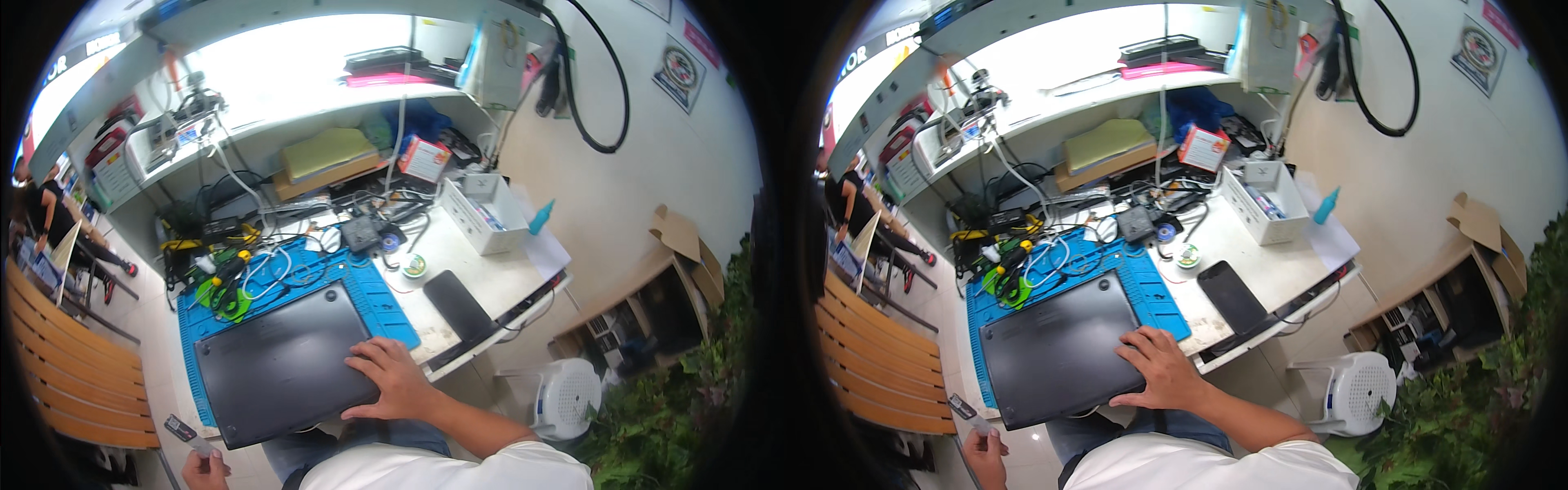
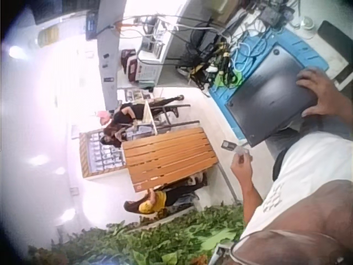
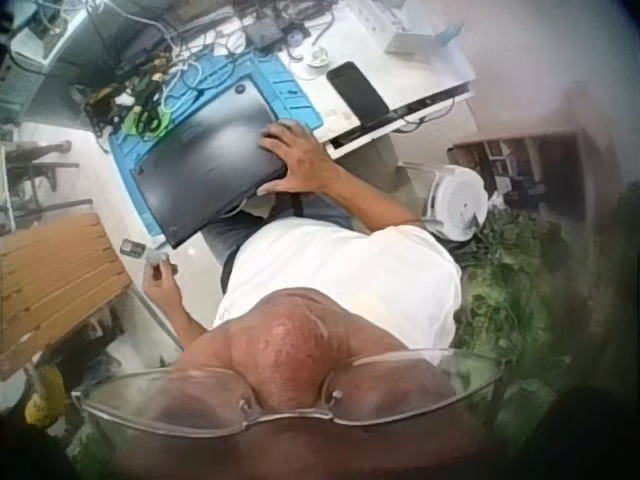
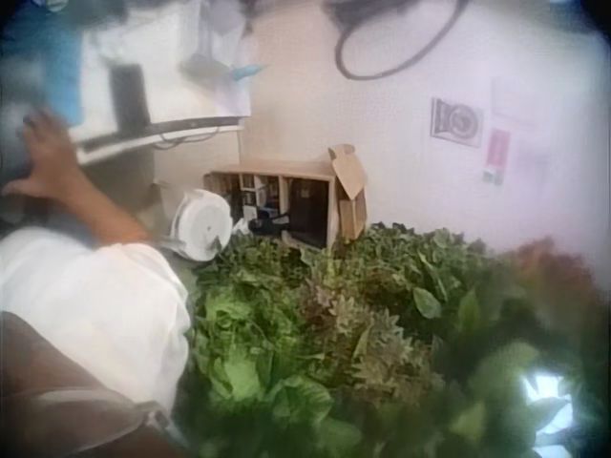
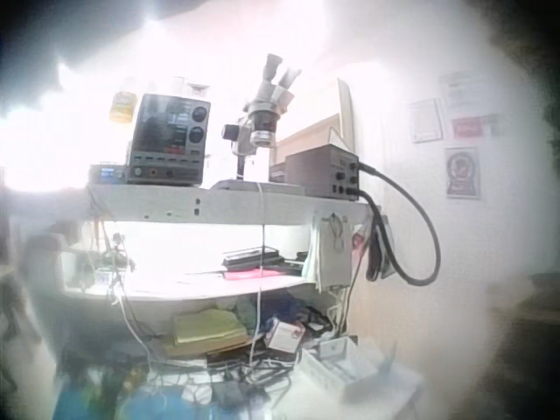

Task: The person uses a screwdriver to unscrew the base of a laptop, then uses a thin prying tool to separate the bottom cover from the main chassis and begins to lift it off.

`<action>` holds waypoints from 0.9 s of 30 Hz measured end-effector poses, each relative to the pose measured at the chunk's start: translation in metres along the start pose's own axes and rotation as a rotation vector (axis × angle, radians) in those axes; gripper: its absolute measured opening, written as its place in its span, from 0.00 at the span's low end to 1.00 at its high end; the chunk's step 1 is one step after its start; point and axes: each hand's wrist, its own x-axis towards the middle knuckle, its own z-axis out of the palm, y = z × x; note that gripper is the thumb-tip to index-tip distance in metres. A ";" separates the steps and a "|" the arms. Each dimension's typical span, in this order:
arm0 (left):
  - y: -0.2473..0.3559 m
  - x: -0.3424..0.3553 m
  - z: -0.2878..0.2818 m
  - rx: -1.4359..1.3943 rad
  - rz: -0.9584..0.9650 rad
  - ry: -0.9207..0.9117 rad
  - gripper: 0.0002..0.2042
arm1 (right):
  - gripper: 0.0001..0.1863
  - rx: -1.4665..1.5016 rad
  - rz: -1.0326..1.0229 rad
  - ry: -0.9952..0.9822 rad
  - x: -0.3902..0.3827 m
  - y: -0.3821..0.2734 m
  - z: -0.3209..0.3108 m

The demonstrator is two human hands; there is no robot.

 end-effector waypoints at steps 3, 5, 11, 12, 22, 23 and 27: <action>0.006 0.020 -0.005 0.138 0.218 0.044 0.12 | 0.39 0.103 0.003 0.044 -0.004 0.004 -0.013; 0.001 0.031 -0.002 0.006 0.179 0.086 0.11 | 0.36 -0.022 0.027 0.241 -0.002 0.018 -0.045; 0.073 0.070 0.017 -0.160 0.250 -0.057 0.06 | 0.49 -0.682 0.415 0.592 0.007 0.141 -0.162; 0.090 0.086 0.018 -0.110 0.274 -0.174 0.09 | 0.55 -0.694 0.498 0.602 0.007 0.166 -0.174; 0.198 0.237 0.153 0.212 0.509 -0.279 0.16 | 0.61 -0.523 0.850 0.492 0.040 0.219 -0.169; 0.201 0.254 0.162 0.326 0.539 -0.225 0.16 | 0.59 -0.516 0.874 0.508 0.039 0.224 -0.169; 0.187 0.321 0.184 0.573 0.563 -0.066 0.17 | 0.53 -0.513 0.815 0.525 0.035 0.231 -0.171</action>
